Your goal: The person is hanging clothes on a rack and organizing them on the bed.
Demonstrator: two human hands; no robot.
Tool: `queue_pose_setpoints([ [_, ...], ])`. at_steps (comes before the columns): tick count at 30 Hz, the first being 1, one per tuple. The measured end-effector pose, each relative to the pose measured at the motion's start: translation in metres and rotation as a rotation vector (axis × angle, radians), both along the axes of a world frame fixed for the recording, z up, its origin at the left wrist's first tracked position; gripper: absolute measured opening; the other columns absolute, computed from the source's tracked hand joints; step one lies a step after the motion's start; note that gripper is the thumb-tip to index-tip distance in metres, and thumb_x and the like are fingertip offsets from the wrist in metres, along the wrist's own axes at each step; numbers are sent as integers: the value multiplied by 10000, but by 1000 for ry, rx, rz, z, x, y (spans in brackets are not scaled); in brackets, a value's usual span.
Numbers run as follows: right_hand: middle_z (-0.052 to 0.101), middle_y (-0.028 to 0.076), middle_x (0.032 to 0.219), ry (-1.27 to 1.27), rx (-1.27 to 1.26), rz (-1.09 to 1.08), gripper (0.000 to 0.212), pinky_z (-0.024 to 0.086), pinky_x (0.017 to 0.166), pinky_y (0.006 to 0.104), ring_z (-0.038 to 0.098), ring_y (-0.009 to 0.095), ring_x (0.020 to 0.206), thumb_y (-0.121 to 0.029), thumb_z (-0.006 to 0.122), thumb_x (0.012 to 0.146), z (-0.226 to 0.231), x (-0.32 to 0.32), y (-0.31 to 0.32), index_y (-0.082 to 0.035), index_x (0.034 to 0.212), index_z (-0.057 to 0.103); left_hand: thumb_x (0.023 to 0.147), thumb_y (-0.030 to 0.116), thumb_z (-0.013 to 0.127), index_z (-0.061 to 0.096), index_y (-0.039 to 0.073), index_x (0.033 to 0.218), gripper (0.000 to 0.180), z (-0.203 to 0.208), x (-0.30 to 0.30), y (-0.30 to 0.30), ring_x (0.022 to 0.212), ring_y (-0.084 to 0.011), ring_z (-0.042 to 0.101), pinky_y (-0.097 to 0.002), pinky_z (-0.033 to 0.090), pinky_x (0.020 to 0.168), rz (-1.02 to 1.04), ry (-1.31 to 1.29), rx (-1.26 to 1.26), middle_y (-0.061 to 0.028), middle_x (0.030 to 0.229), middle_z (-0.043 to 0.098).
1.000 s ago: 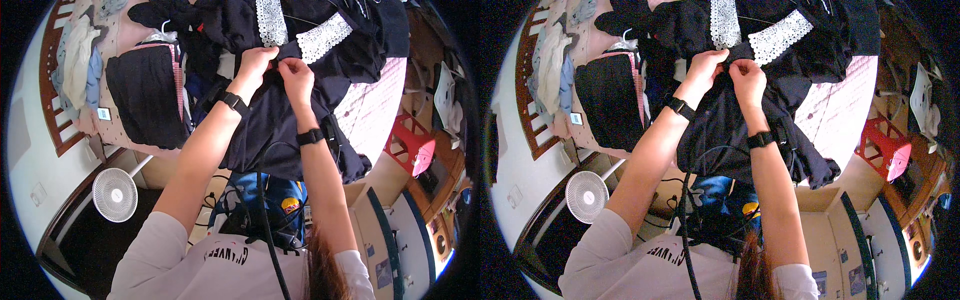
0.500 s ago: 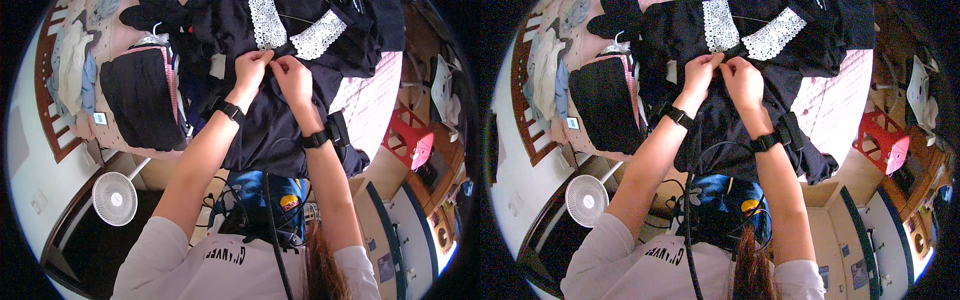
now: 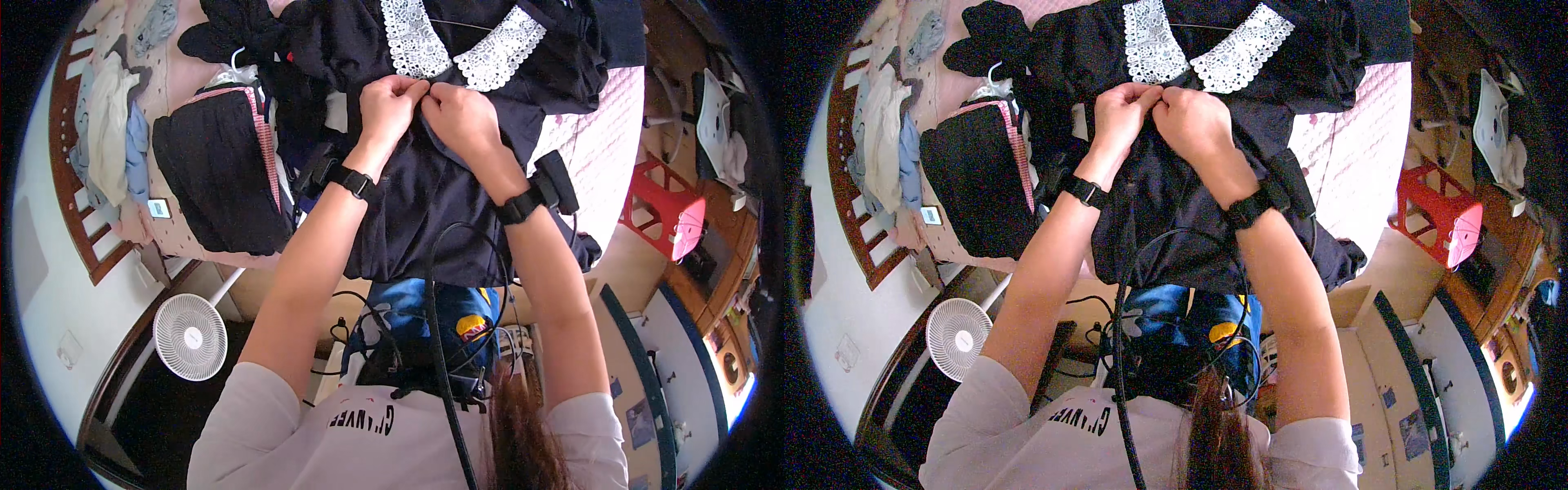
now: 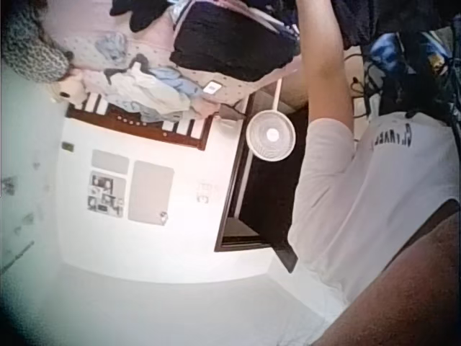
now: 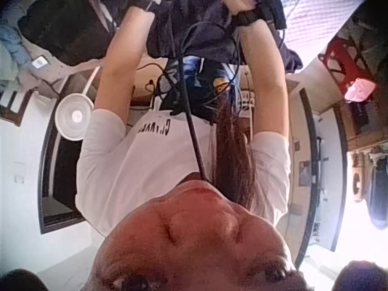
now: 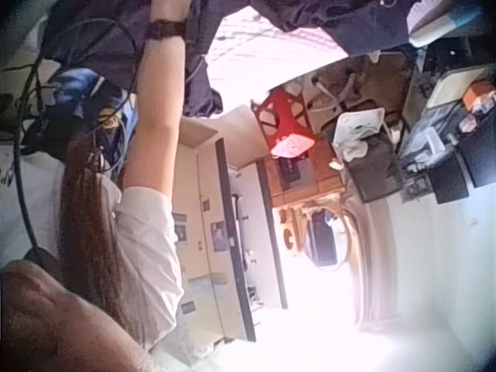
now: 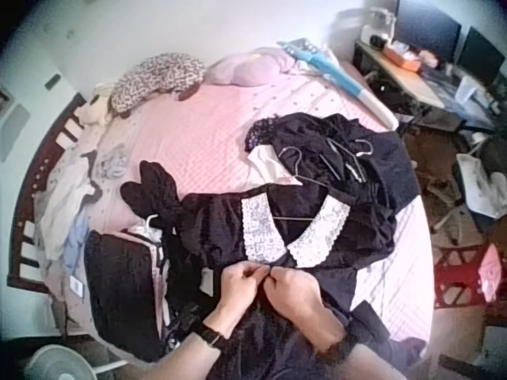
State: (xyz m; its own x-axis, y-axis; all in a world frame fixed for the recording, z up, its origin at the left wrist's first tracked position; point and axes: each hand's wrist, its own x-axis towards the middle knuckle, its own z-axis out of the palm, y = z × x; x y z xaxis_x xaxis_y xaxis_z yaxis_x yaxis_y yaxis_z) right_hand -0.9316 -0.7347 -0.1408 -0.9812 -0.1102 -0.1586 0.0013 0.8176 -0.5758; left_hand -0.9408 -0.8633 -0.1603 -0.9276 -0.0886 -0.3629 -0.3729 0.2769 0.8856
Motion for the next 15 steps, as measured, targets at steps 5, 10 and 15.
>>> queue_pose_setpoints([
  [5,599,171,684,193,-294,-67,209,481,574,429,594,366,633,-200,588,799,-14,4,3,-28,685,562,833,137,696,707,-5,889,153,-2,-2,3,626,-83,567,-227,452,576,156,-217,258,-17,768,669],
  [10,605,165,699,319,-220,-12,186,485,568,402,597,354,630,-179,600,804,-22,6,-1,-23,704,583,827,139,695,709,-15,863,158,-5,-7,4,587,-82,555,-234,441,539,110,-147,50,-24,714,656],
  [15,602,131,638,-118,-648,-367,199,465,525,352,579,233,542,-197,557,829,-23,-2,2,-26,796,654,819,130,696,691,-32,933,198,-11,-12,2,635,-102,596,-242,479,577,161,-73,246,-65,750,678],
])
